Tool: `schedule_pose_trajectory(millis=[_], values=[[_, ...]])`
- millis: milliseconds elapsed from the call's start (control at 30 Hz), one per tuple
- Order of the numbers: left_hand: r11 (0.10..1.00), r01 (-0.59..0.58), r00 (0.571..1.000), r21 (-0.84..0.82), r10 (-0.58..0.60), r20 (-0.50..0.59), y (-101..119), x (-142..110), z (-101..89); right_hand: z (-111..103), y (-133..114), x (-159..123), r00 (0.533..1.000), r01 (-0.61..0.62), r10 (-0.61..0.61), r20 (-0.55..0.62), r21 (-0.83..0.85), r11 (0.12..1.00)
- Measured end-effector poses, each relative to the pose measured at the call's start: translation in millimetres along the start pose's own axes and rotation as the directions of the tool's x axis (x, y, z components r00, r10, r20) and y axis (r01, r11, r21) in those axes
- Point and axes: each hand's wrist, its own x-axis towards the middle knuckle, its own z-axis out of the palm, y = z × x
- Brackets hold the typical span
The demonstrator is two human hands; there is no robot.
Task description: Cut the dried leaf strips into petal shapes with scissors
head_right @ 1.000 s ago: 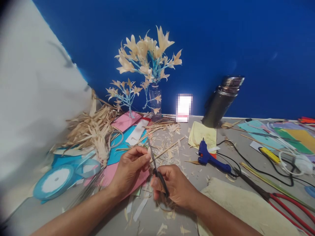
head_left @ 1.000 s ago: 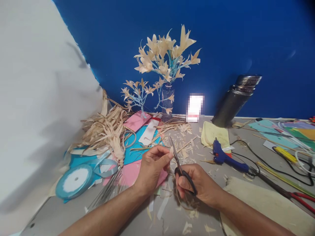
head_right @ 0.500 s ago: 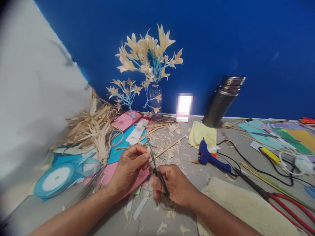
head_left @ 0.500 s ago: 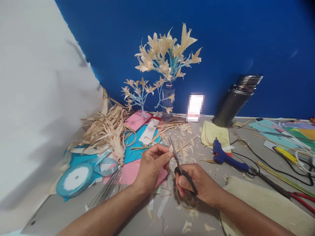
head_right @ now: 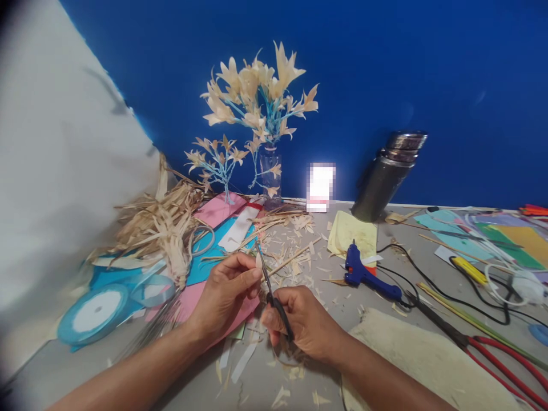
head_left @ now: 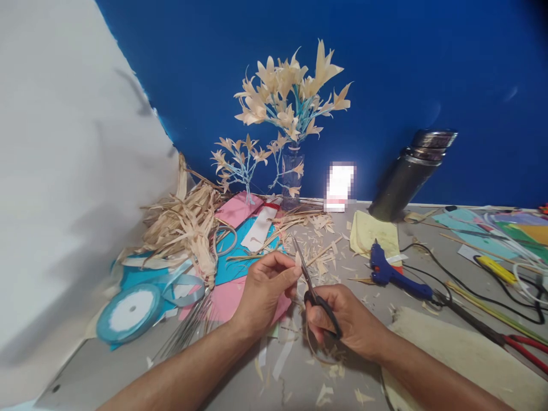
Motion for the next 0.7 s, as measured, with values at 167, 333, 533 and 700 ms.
schedule_pose_trajectory(millis=[167, 333, 533, 700], values=[[1.000, 0.017, 1.000, 0.000, -0.017, 0.004, 1.2, -0.4, 1.1, 0.0, -0.3, 0.1, 1.000, -0.009, 0.009, -0.003, 0.003, 1.000], [1.000, 0.031, 1.000, 0.004, -0.031, 0.001, 3.8, 1.6, 0.0, -0.3, -1.5, 0.9, 1.000, 0.011, -0.011, -0.001, -0.027, 1.000], [0.999, 0.033, 0.999, 0.030, -0.035, 0.040, 6.2, 3.2, -3.9, -1.2, -2.9, 0.5, 0.999, -0.028, 0.027, -0.020, -0.039, 0.999], [0.999, 0.032, 0.997, 0.042, -0.035, 0.062, 6.8, 4.5, -5.2, 0.9, -5.1, 1.5, 0.991, -0.070, 0.066, -0.116, -0.037, 0.997]])
